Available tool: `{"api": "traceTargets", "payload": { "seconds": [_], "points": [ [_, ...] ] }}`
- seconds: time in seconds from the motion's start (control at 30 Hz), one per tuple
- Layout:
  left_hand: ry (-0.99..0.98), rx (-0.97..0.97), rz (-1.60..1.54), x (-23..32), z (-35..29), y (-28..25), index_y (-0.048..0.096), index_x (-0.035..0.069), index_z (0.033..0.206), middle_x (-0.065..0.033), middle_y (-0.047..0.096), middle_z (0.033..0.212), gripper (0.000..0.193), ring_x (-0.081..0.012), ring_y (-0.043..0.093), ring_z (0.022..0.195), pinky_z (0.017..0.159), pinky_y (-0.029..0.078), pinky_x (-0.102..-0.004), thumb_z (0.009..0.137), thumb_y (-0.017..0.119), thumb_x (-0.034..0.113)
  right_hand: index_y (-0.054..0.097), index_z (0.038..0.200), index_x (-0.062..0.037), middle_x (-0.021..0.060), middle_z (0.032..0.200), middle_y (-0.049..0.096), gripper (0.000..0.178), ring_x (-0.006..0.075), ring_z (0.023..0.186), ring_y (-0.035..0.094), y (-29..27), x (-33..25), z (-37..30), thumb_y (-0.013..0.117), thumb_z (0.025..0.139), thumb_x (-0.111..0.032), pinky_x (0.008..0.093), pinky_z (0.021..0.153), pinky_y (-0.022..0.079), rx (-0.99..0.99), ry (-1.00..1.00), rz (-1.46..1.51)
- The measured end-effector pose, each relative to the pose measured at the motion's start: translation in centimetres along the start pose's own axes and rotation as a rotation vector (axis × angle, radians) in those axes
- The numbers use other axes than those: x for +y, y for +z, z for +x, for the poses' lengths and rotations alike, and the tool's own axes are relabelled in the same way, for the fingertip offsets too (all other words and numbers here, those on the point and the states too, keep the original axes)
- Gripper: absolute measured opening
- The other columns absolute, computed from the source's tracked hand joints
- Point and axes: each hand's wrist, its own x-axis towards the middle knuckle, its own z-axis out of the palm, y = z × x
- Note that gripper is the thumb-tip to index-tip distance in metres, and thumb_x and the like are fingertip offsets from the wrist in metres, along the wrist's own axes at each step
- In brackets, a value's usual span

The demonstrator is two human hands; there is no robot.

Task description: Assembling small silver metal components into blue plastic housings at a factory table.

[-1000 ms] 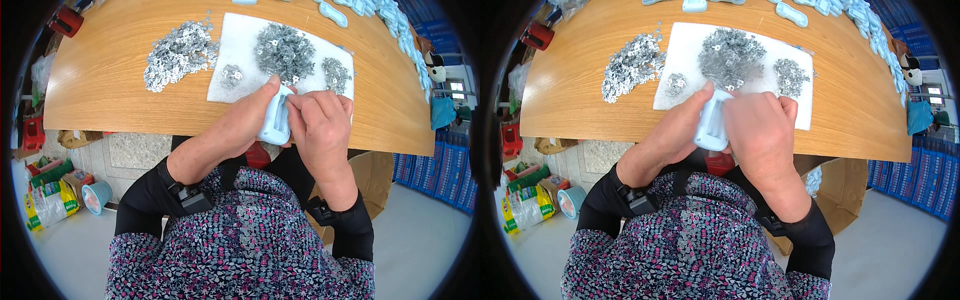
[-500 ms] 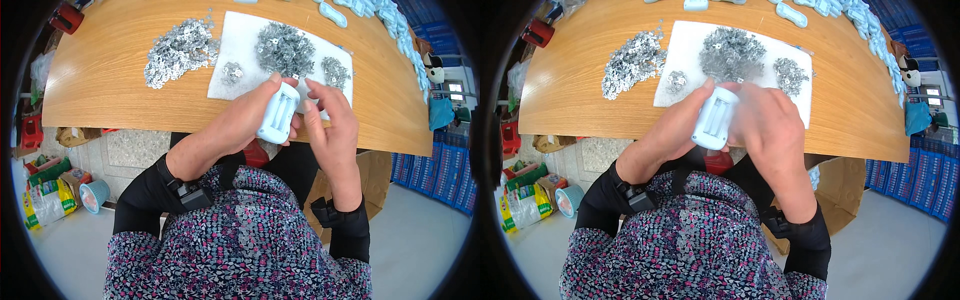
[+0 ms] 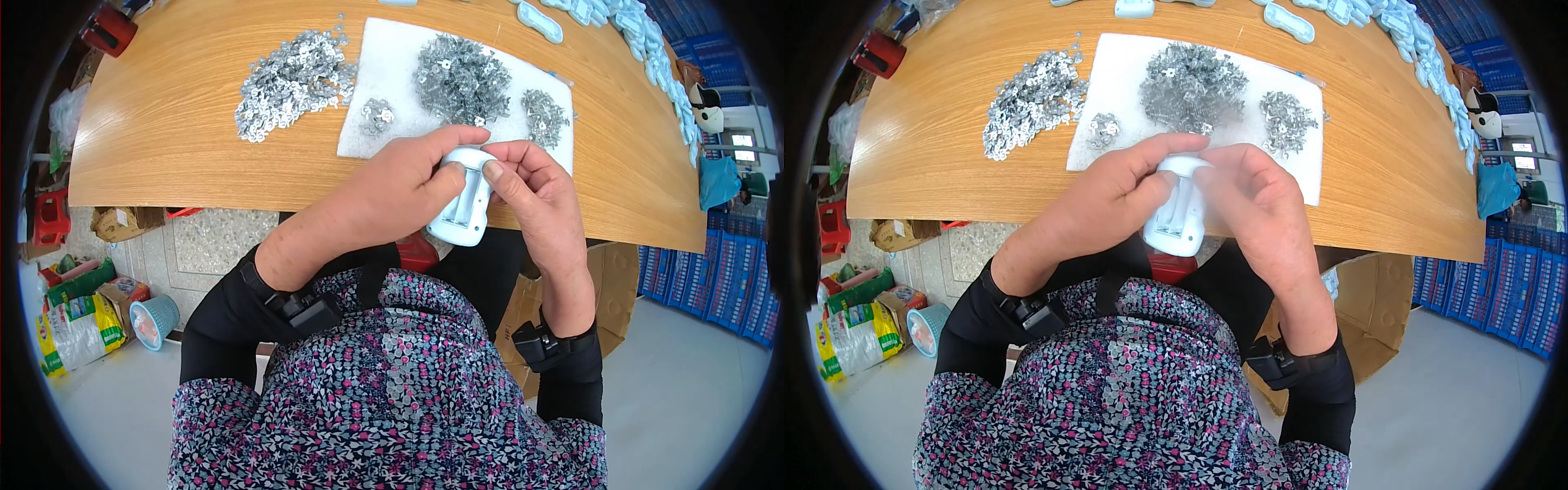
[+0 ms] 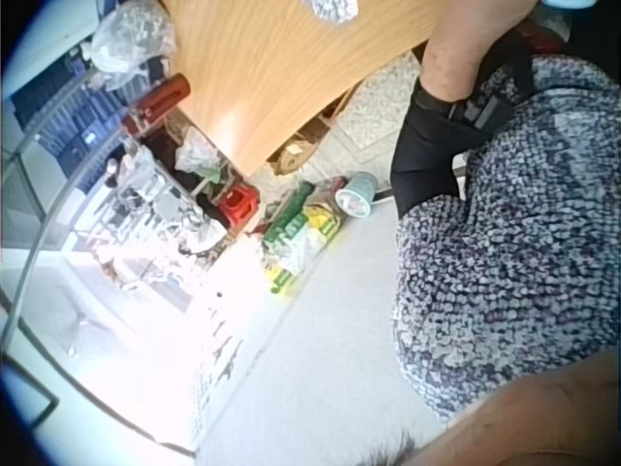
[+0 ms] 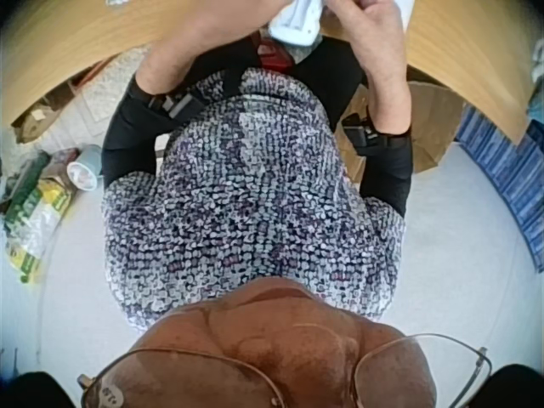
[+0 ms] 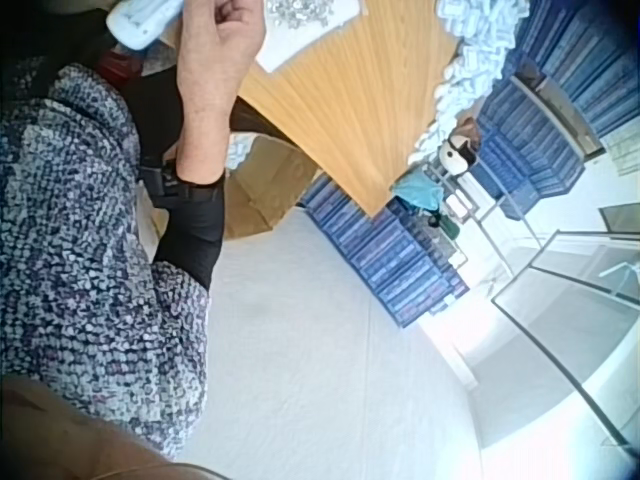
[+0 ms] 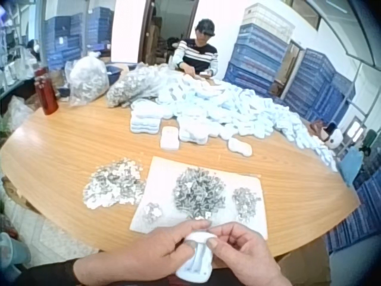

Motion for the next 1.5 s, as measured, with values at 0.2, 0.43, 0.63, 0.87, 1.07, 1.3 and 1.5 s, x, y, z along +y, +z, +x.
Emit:
{"api": "traceTargets", "payload": {
  "seconds": [0.2,0.43,0.63,0.87,1.07,1.3,1.5],
  "points": [
    [0.025,0.053,-0.281,-1.0,0.1,0.6,0.047,0.004,0.146,-0.0095,0.064,0.105,0.048,-0.0179,0.062,0.080,0.074,0.051,-0.0302,0.100,0.038,0.014,0.063,0.124,0.0003,0.0021,0.108,0.068,0.026,0.0075,0.098,0.060,0.1,0.4,-0.2,0.054,0.101,-0.009,0.0245,0.088,0.047,-0.001,-0.119,0.121],
    [-0.213,-0.180,-1.210,-0.4,-0.4,0.2,0.035,0.007,0.152,-0.0050,0.056,0.091,0.048,-0.0122,0.055,0.066,0.057,0.047,-0.0273,0.110,0.035,0.029,0.062,0.126,0.0008,0.0071,0.101,0.071,0.029,0.0122,0.092,0.066,1.5,1.5,0.4,0.062,0.097,-0.006,0.0280,0.087,0.051,-0.027,-0.173,0.208],
    [-0.225,-0.265,-1.312,-0.4,-0.5,0.7,0.035,0.007,0.151,-0.0051,0.055,0.090,0.048,-0.0119,0.051,0.065,0.056,0.045,-0.0265,0.110,0.035,0.032,0.064,0.115,0.0018,0.0078,0.098,0.072,0.020,0.0114,0.092,0.067,1.3,1.9,0.8,0.064,0.096,-0.006,0.0268,0.085,0.051,0.055,-0.171,0.086],
    [-0.208,0.125,-1.068,0.7,0.7,0.8,0.031,0.003,0.152,-0.0107,0.057,0.114,0.052,-0.0189,0.060,0.092,0.081,0.052,-0.0313,0.102,0.037,0.013,0.057,0.118,-0.0022,0.0096,0.107,0.068,0.042,0.0180,0.096,0.066,1.4,1.2,-0.8,0.079,0.086,-0.018,0.0321,0.086,0.051,0.122,-0.352,-0.087],
    [-0.092,0.149,-0.959,0.2,0.5,2.1,0.041,-0.001,0.144,-0.0117,0.056,0.130,0.046,-0.0208,0.057,0.120,0.106,0.045,-0.0363,0.100,0.044,0.010,0.056,0.117,-0.0015,0.0062,0.107,0.065,0.041,0.0139,0.095,0.061,0.6,1.6,-0.9,0.078,0.083,-0.010,0.0311,0.084,0.050,0.200,-0.287,-0.065],
    [-0.290,-0.111,-0.687,0.8,-1.3,-1.2,0.065,0.001,0.121,-0.0086,0.064,0.115,0.045,-0.0152,0.064,0.093,0.081,0.053,-0.0291,0.102,0.052,0.039,0.069,0.102,-0.0029,-0.0004,0.093,0.067,0.020,0.0090,0.090,0.060,-1.7,0.0,-1.9,0.073,0.082,-0.004,0.0267,0.082,0.048,-0.176,-0.220,-0.218],
    [-0.328,-0.562,-0.596,0.9,-3.1,-3.7,0.029,0.006,0.156,-0.0085,0.062,0.105,0.066,-0.0164,0.064,0.089,0.077,0.057,-0.0298,0.103,0.048,0.040,0.068,0.106,0.0000,0.0013,0.097,0.067,0.019,0.0100,0.088,0.059,-0.2,-1.3,0.2,0.071,0.087,-0.005,0.0266,0.083,0.046,-0.157,-0.302,-0.201]
  ]
}}
